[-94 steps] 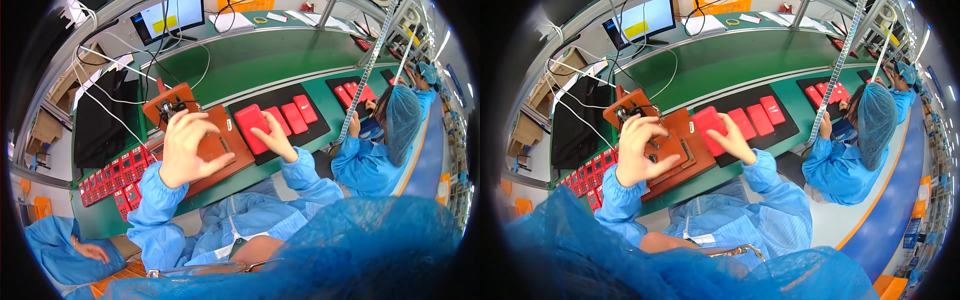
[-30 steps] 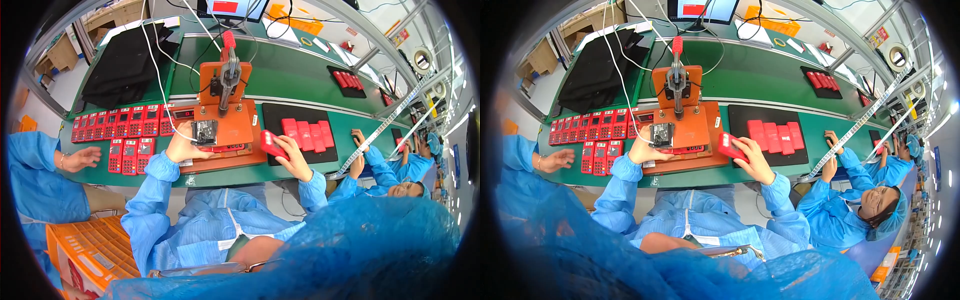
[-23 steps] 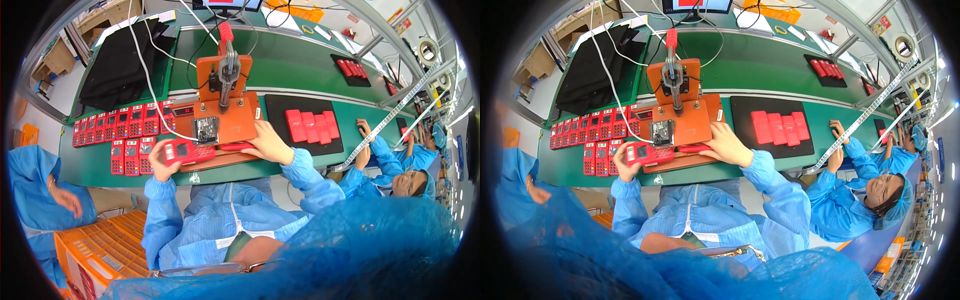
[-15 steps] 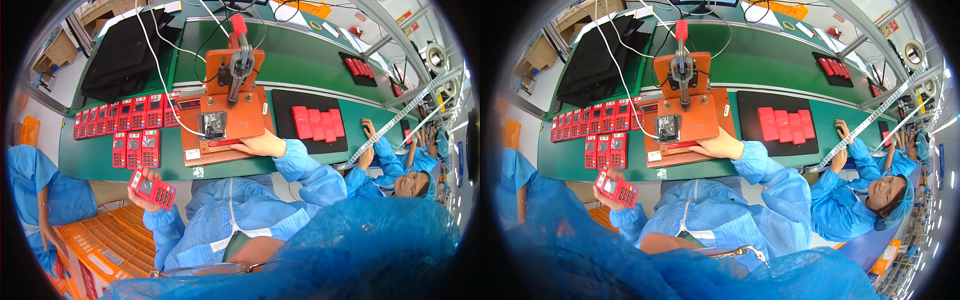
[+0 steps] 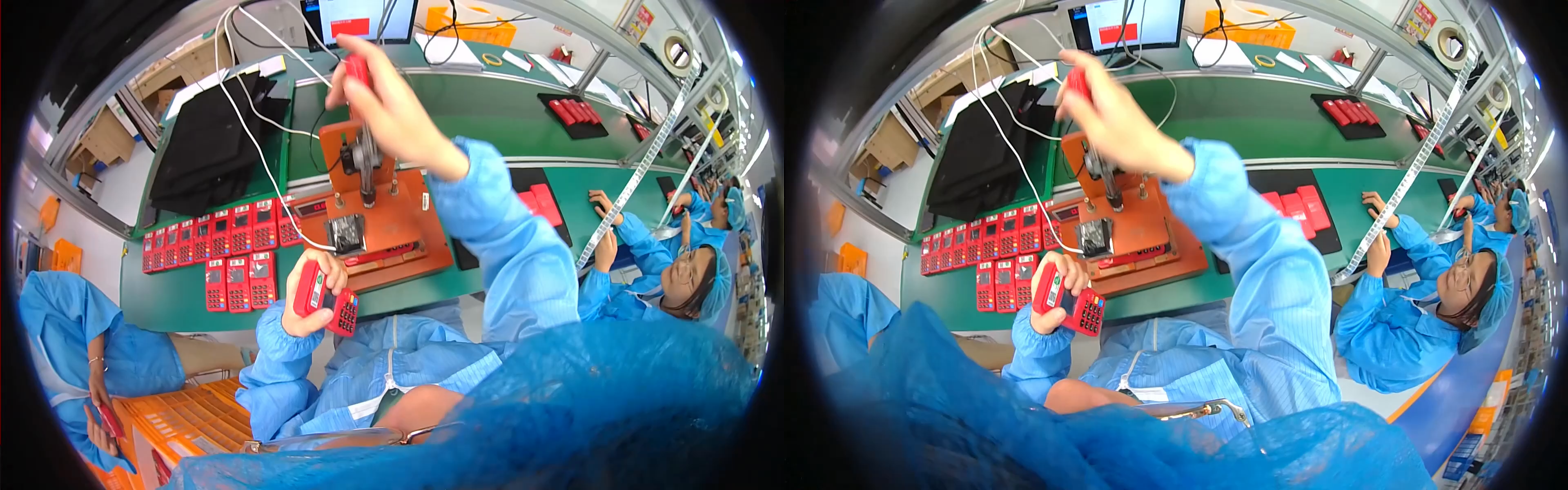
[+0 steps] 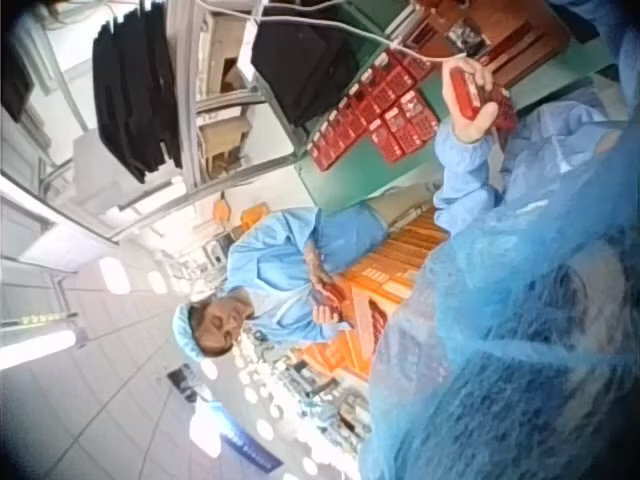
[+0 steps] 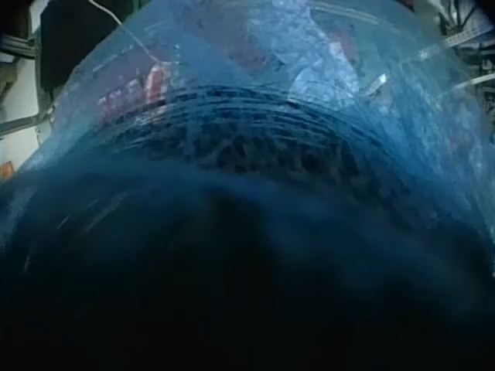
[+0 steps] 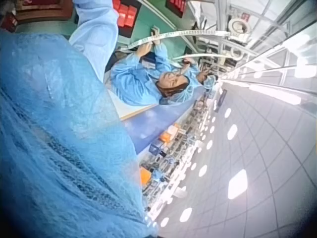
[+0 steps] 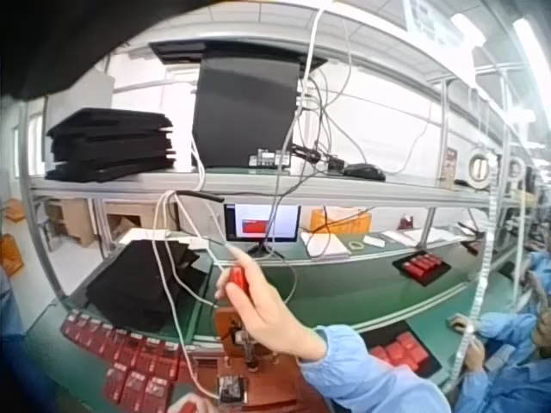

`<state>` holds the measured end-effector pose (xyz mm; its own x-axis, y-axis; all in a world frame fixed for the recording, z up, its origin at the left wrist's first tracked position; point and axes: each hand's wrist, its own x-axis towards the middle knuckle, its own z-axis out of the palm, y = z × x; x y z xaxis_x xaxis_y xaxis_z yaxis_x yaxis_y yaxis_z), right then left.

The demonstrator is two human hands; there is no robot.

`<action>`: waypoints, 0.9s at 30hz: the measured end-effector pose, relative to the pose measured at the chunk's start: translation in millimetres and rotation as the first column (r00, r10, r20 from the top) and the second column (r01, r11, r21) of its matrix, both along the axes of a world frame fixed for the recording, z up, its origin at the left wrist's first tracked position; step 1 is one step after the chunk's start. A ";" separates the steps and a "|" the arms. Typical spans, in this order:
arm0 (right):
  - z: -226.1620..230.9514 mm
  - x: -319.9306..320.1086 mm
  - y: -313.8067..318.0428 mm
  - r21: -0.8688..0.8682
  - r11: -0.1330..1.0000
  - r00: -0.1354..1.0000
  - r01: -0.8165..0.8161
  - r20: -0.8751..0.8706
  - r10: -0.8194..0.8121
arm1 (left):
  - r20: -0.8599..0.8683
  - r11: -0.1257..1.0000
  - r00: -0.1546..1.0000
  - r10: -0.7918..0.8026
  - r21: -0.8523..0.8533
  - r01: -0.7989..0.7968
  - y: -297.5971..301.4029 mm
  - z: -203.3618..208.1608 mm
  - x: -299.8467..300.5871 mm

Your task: The person assembles red handheld electronic devices by hand using a manual press jig at a factory workstation.

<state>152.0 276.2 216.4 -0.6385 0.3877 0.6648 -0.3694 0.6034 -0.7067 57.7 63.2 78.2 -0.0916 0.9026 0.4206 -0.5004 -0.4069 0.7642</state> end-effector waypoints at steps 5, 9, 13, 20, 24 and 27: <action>-136.1 60.2 -37.2 0.565 0.781 0.960 0.265 -0.228 -0.161 | -0.147 0.980 0.971 0.190 0.090 -0.178 4.3 23.4 -11.1; -129.9 92.3 -64.3 0.436 0.889 0.989 0.139 -0.022 -0.144 | -0.332 0.914 0.876 0.349 0.329 -0.240 27.1 51.6 -2.8; -144.4 98.4 -95.8 0.440 0.884 0.982 0.158 -0.168 -0.092 | -0.585 0.768 0.645 0.492 0.640 -0.005 65.8 91.4 63.6; -190.8 169.4 -82.8 -0.633 0.773 0.992 -0.054 -0.126 -0.034 | -0.768 0.765 0.109 0.631 0.639 0.073 135.1 98.7 43.3; -263.5 230.1 -85.0 -0.896 0.442 0.943 -0.048 -0.187 -0.275 | -0.837 0.817 0.150 0.527 0.547 0.181 121.4 94.7 37.9; -281.6 256.9 -91.3 -0.934 0.356 0.912 0.038 -0.113 -0.395 | -0.746 0.749 0.186 0.639 0.659 0.071 122.5 85.8 41.0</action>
